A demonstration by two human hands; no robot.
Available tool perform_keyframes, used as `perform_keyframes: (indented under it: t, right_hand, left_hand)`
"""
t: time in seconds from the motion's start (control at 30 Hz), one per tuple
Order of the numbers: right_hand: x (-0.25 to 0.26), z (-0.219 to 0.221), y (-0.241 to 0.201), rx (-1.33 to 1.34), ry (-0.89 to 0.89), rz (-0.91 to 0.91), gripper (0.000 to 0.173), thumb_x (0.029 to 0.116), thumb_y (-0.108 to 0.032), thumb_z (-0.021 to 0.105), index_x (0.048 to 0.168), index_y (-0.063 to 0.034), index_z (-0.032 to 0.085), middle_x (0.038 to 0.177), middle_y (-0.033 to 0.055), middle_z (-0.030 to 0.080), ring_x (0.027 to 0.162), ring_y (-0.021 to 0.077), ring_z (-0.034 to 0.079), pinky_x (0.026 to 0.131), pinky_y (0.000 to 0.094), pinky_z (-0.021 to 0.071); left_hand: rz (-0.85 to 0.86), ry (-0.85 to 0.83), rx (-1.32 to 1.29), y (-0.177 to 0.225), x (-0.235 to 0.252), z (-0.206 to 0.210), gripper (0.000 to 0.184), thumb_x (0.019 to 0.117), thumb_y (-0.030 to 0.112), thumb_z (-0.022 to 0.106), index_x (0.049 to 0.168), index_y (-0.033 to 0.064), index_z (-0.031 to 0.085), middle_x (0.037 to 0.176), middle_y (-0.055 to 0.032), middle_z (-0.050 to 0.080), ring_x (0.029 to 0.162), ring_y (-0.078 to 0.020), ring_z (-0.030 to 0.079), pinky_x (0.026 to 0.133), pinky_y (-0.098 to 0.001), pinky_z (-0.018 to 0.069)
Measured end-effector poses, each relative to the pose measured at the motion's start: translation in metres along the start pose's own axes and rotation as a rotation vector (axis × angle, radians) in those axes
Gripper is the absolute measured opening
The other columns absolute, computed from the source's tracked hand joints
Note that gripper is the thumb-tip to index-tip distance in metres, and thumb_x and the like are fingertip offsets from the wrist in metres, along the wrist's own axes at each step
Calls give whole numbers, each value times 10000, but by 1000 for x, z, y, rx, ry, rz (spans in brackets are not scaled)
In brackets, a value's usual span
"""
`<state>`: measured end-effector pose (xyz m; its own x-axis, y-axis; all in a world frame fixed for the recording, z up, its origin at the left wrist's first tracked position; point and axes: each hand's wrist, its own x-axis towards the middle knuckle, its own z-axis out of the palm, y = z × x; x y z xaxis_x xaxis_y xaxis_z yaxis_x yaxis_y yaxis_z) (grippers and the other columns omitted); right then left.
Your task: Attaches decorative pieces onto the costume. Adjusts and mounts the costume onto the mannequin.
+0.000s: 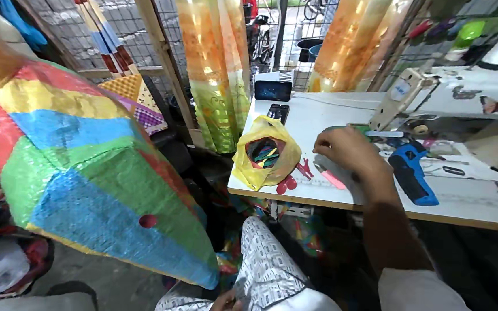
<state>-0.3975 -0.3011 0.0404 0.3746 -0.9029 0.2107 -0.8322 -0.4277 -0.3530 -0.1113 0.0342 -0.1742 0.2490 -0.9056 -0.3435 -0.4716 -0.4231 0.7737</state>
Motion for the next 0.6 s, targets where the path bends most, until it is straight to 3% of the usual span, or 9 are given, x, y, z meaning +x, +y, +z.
perform_keyframes:
  t: [0.07, 0.1, 0.17, 0.23, 0.3, 0.4, 0.5, 0.6]
  right_hand:
    - [-41, 10, 12, 93, 210, 54, 187, 1003, -190, 672, 971, -14, 727, 873, 200, 700, 797, 406, 677, 717, 649, 519]
    - [-57, 14, 17, 152, 318, 138, 248, 1019, -221, 648, 1012, 16, 722, 901, 225, 702, 816, 419, 676, 743, 659, 515]
    - [-80, 26, 29, 252, 533, 354, 355, 1024, -301, 632, 1090, 42, 698, 971, 256, 686, 865, 423, 655, 794, 636, 502]
    - [-89, 38, 45, 313, 647, 502, 420, 992, -329, 673, 1197, 37, 663, 1076, 275, 652, 958, 429, 617, 853, 615, 474]
    - [-91, 43, 61, 337, 586, 554, 550, 969, -328, 708, 1358, 37, 570, 1248, 313, 600, 1128, 473, 581, 954, 627, 454]
    - [-85, 48, 77, 350, 467, 563, 680, 939, -330, 749, 1460, 22, 492, 1375, 329, 541, 1258, 503, 521, 1033, 642, 420]
    - [-76, 53, 88, 350, 401, 514, 704, 945, -328, 738, 1483, 34, 466, 1382, 314, 551, 1262, 482, 531, 1059, 619, 414]
    - [-62, 63, 96, 355, 401, 471, 701, 949, -327, 734, 1487, 29, 460, 1343, 287, 586, 1215, 452, 571, 1033, 608, 442]
  left_hand:
    - [267, 120, -5, 34, 13, 14, 244, 963, 115, 672, 1117, -65, 732, 1122, -226, 708, 1017, -313, 710, 921, -468, 581]
    - [415, 165, 23, 58, 24, 21, 199, 944, 108, 689, 1066, -31, 765, 1115, -199, 723, 1037, -302, 712, 936, -468, 577]
    - [686, 216, 140, 115, 55, 29, 182, 950, 134, 682, 1050, 21, 784, 1131, -176, 721, 1052, -309, 707, 920, -467, 585]
    - [844, 200, 269, 179, 88, 34, 200, 977, 128, 652, 1099, 17, 763, 1181, -199, 698, 1095, -337, 693, 934, -469, 579]
    - [892, 128, 409, 231, 121, 42, 244, 996, 106, 613, 1183, 7, 735, 1256, -228, 670, 1163, -386, 658, 970, -503, 546]
    - [972, 99, 630, 272, 165, 64, 276, 994, 62, 587, 1235, 25, 717, 1303, -220, 653, 1191, -411, 634, 976, -548, 525]
    - [911, -44, 835, 296, 182, 72, 303, 1006, -23, 486, 1229, -22, 691, 1376, -213, 611, 1301, -411, 553, 1056, -560, 444]
    - [931, -81, 847, 299, 187, 73, 293, 1017, -30, 450, 1198, -81, 675, 1307, -239, 639, 1250, -415, 592, 1000, -536, 495]
